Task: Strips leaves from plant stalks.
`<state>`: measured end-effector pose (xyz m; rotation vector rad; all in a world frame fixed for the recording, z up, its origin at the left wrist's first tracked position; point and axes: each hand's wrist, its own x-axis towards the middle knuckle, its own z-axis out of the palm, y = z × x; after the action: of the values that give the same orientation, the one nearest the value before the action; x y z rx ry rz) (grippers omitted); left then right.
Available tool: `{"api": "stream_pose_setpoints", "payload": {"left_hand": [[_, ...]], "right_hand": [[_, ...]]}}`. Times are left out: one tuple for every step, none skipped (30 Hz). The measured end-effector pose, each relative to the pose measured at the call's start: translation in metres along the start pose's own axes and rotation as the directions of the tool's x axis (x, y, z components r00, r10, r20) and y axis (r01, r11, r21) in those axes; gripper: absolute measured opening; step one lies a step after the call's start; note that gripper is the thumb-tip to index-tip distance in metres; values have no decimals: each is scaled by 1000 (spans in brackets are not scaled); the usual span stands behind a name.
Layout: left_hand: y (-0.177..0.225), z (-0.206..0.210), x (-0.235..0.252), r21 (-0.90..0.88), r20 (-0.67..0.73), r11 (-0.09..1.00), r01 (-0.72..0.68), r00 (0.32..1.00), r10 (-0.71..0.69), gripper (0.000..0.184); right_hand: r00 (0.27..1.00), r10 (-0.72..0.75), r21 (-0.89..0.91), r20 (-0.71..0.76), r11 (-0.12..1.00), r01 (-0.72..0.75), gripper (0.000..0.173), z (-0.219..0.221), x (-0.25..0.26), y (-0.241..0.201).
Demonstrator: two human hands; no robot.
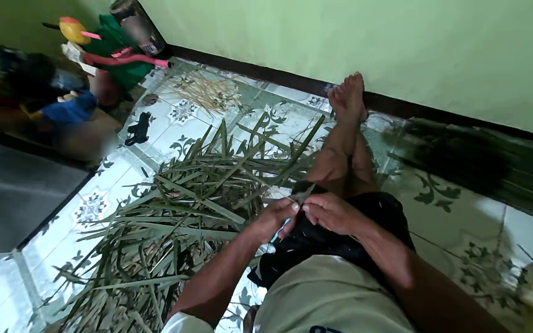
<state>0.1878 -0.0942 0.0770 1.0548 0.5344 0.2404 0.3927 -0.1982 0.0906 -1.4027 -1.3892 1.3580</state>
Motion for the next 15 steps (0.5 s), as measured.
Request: {"api": "stream_pose_setpoints", "payload": {"left_hand": [[3, -2, 0, -14, -31, 1000, -27, 999, 26, 17], [10, -12, 2, -70, -95, 994, -85, 992, 78, 21], [18, -27, 3, -145, -170, 978, -153, 977, 127, 33], [24, -40, 5, -201, -225, 959, -200, 962, 154, 40], [25, -49, 7, -220, -235, 952, -214, 958, 162, 43], [22, -48, 7, -207, -211, 959, -194, 966, 150, 42], [15, -38, 6, -164, -162, 976, -145, 980, 118, 37], [7, -22, 3, -106, -101, 991, -81, 992, 70, 29], [1, -8, 0, -51, -45, 998, -32, 999, 29, 20], [1, -2, -1, -28, -28, 999, -24, 999, 23, 18], [7, -7, -1, -48, -59, 997, -56, 997, 54, 19], [14, -19, 0, -101, -118, 989, -109, 988, 97, 27], [20, -35, 2, -159, -179, 975, -156, 976, 127, 36], [23, -48, 5, -191, -212, 966, -176, 968, 134, 40], [21, -51, 6, -188, -212, 968, -165, 969, 124, 39]], "right_hand": [[1000, -20, -36, -6, 999, 20, 29, -3, -1, 0], [999, -37, -63, -3, 997, 37, 29, -6, -4, 1], [999, -46, -83, 5, 995, 46, 30, -9, -7, 4], [999, -45, -95, 16, 994, 46, 29, -10, -10, 5], [999, -47, -106, 20, 993, 48, 29, -11, -11, 6], [999, -52, -112, 16, 992, 54, 29, -10, -9, 6], [998, -57, -114, 9, 992, 58, 29, -9, -7, 5], [998, -57, -119, 5, 991, 57, 29, -7, -5, 4], [998, -57, -124, 4, 991, 57, 30, -7, -5, 3], [998, -60, -134, 11, 989, 61, 30, -9, -5, 3], [998, -60, -143, 21, 988, 62, 30, -11, -6, 3], [998, -62, -145, 32, 987, 66, 30, -13, -9, 6], [997, -60, -144, 43, 987, 65, 30, -14, -12, 9], [997, -52, -148, 50, 987, 59, 30, -15, -13, 11], [998, -42, -156, 45, 987, 48, 29, -16, -12, 11]]}}
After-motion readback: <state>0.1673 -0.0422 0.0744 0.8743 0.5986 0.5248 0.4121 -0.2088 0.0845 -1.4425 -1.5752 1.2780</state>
